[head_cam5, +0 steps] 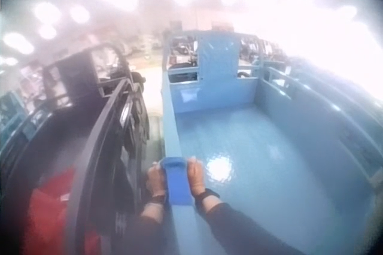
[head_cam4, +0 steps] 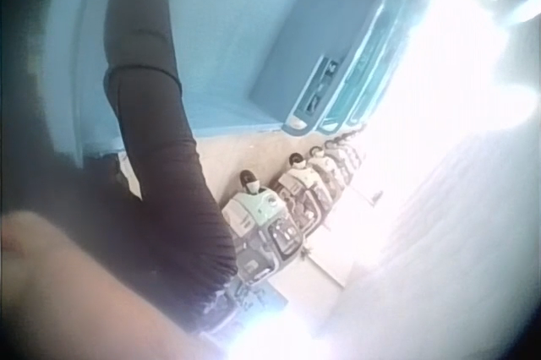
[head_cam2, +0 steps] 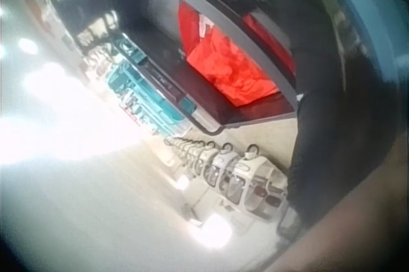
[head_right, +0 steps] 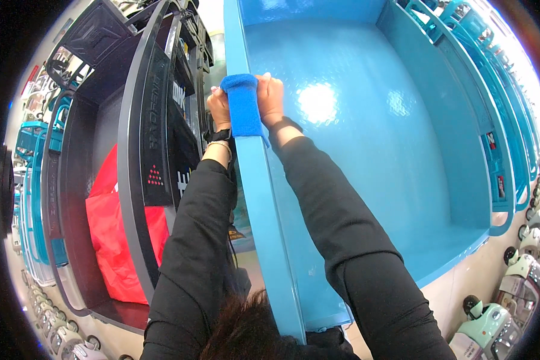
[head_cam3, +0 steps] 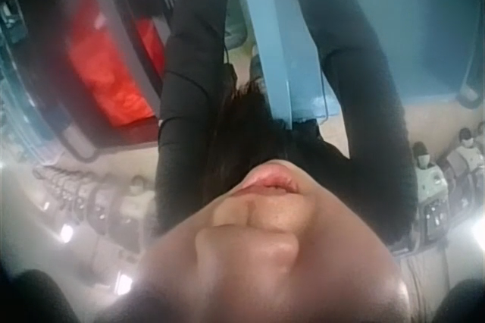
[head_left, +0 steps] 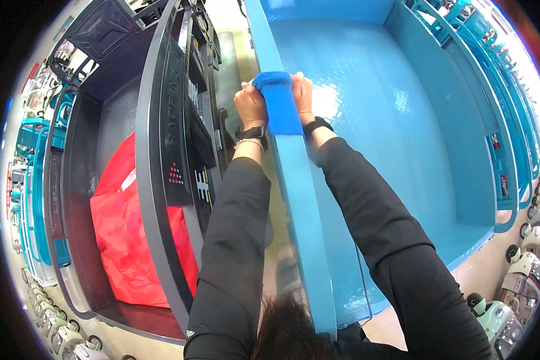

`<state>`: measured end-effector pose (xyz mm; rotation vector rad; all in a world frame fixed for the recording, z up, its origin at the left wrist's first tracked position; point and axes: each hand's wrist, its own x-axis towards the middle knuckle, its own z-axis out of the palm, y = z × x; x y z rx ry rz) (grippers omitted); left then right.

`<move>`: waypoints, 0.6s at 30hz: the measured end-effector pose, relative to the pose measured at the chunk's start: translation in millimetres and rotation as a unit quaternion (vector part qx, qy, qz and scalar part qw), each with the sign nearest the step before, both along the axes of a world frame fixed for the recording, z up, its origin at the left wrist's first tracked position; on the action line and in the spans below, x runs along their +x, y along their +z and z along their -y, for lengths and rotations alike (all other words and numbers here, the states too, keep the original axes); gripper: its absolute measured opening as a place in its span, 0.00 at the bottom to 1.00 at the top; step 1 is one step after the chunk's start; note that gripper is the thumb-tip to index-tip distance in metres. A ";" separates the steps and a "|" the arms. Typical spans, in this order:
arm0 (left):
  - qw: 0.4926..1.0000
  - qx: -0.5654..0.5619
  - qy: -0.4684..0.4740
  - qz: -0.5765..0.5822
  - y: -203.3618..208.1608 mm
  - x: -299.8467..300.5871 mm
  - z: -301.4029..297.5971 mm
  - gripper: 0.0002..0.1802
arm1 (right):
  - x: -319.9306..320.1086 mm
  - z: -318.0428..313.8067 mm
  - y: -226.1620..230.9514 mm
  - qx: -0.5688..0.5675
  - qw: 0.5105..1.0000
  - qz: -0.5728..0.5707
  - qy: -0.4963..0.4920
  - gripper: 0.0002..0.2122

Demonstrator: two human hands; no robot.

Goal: The person cleans several vehicles in a showroom, wiping the seat of an electric scooter with a cloth, then wiping the frame, handlebars, and cargo beds of motorized tricycles.

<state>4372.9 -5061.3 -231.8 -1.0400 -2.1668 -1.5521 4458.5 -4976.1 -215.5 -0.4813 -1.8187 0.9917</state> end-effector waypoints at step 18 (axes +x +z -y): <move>0.997 -0.026 0.062 -0.047 -4.9 -47.7 -29.5 0.33 | -50.8 -37.3 -16.4 0.057 0.990 0.048 -0.122 0.26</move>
